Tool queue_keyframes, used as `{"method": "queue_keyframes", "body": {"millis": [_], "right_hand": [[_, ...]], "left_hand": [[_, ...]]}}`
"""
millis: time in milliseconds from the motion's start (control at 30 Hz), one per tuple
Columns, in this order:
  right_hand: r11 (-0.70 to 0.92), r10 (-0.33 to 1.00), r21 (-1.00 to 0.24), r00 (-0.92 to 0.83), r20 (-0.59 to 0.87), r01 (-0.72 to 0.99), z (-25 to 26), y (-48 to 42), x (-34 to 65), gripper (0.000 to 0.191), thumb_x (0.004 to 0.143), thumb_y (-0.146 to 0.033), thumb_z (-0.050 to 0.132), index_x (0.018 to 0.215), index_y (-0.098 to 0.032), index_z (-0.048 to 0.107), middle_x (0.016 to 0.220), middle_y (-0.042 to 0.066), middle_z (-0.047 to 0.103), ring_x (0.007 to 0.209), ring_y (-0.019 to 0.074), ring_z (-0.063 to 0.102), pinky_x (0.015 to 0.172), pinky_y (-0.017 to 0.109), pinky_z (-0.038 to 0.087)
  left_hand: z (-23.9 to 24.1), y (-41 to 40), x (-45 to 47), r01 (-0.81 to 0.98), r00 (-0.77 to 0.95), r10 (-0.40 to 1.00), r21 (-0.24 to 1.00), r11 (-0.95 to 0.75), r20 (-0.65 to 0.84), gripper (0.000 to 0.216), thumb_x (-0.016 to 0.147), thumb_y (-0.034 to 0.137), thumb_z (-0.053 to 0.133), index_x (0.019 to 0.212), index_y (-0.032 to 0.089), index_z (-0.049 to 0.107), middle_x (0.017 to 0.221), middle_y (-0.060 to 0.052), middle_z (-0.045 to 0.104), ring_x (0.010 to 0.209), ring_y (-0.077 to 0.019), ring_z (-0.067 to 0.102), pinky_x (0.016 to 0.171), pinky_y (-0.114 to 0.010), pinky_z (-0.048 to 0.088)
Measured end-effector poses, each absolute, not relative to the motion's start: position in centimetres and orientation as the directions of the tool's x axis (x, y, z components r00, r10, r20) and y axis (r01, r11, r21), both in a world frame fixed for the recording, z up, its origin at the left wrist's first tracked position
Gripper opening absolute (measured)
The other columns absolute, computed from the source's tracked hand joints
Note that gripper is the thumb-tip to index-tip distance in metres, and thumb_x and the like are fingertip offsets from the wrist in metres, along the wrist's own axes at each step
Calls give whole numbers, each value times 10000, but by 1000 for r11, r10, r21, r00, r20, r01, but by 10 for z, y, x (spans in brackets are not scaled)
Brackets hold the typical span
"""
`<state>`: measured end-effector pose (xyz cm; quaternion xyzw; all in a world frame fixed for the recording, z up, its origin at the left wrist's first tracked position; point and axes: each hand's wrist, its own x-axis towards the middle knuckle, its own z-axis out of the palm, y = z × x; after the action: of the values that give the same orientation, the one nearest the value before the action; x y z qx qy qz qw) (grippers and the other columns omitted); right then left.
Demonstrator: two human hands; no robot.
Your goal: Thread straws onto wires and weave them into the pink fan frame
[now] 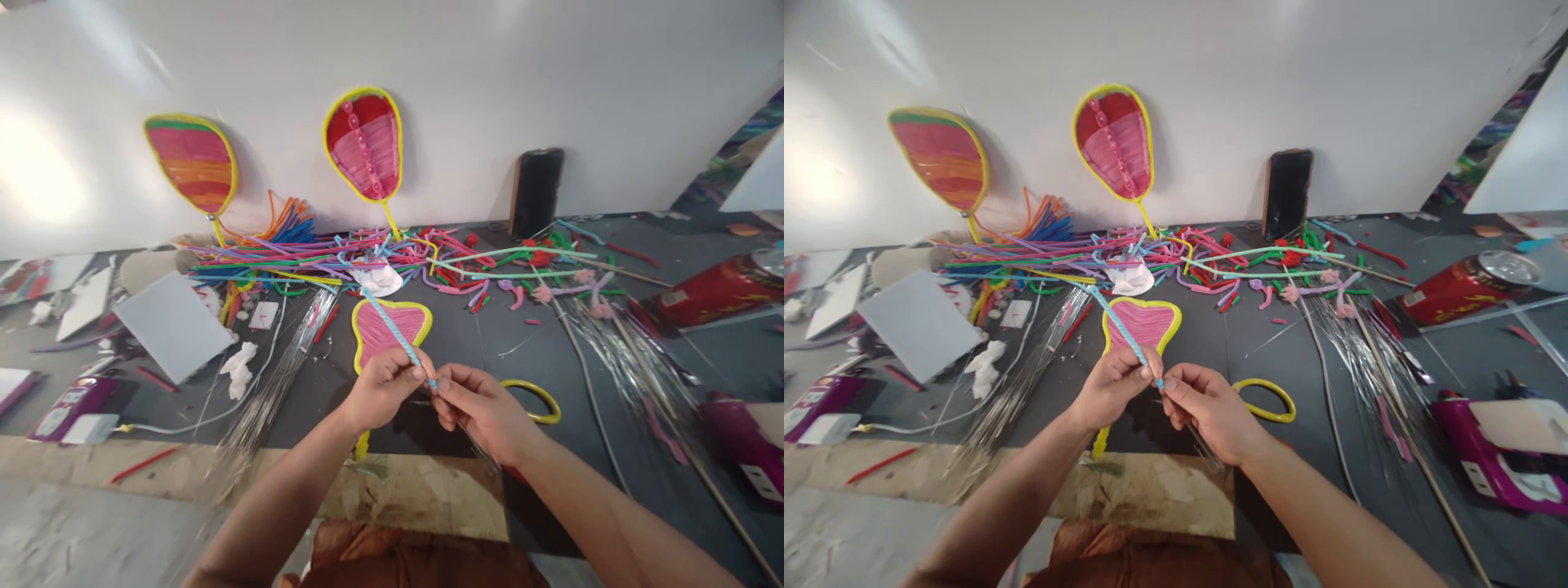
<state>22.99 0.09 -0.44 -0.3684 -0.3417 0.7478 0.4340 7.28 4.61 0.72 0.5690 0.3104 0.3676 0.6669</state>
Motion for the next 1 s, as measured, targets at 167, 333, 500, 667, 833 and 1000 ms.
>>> {"method": "queue_keyframes", "body": {"millis": [167, 333, 500, 667, 833, 1000], "right_hand": [[10, 996, -990, -86, -2, 141, 0, -4, 233, 192, 871, -340, 505, 782, -180, 562, 642, -9, 541, 561, 109, 470, 530, 225, 366], [81, 994, -954, -88, 58, 289, 1, -3, 234, 170, 866, -307, 508, 803, -178, 600, 682, 8, 586, 616, 122, 503, 582, 235, 380], [-239, 946, -961, -258, -198, -138, -3, 2, 234, 252, 849, -404, 548, 801, -160, 592, 682, 16, 598, 570, 103, 487, 540, 228, 382], [-458, 873, -795, -373, -316, -398, -7, 4, 233, 266, 770, -405, 660, 743, -153, 578, 623, 4, 590, 514, 85, 475, 508, 219, 358], [-529, 830, -722, -447, -333, -445, -8, 3, 232, 284, 752, -392, 683, 686, -148, 554, 569, -7, 565, 482, 75, 455, 489, 212, 332], [-439, 870, -816, -404, -282, -377, -4, 2, 230, 320, 773, -442, 642, 678, -163, 516, 550, -26, 521, 490, 81, 433, 505, 221, 337]], "left_hand": [[2, 46, 76, -58, 469, 881, 993, 101, -62, 281, 759, 402, 636, 808, 127, 619, 716, -20, 588, 671, -120, 525, 635, -231, 406], [-1, 45, 74, 128, 381, 916, 988, 84, -127, 299, 746, 421, 635, 719, 125, 600, 594, 20, 517, 565, -93, 451, 546, -212, 350], [4, 46, 72, 124, 444, 894, 992, 0, -56, 247, 805, 364, 563, 715, 135, 567, 654, 9, 535, 621, -101, 471, 598, -217, 377], [7, 47, 71, 82, 503, 863, 997, -3, -39, 228, 825, 342, 532, 734, 135, 561, 673, -4, 541, 645, -111, 488, 625, -227, 389], [7, 47, 71, -22, 568, 822, 998, 53, -31, 262, 814, 379, 558, 725, 132, 562, 653, -4, 527, 618, -107, 483, 602, -222, 383], [8, 46, 72, -105, 590, 808, 991, 81, -3, 275, 808, 391, 574, 725, 129, 582, 641, -7, 532, 599, -103, 488, 589, -222, 386]]}}
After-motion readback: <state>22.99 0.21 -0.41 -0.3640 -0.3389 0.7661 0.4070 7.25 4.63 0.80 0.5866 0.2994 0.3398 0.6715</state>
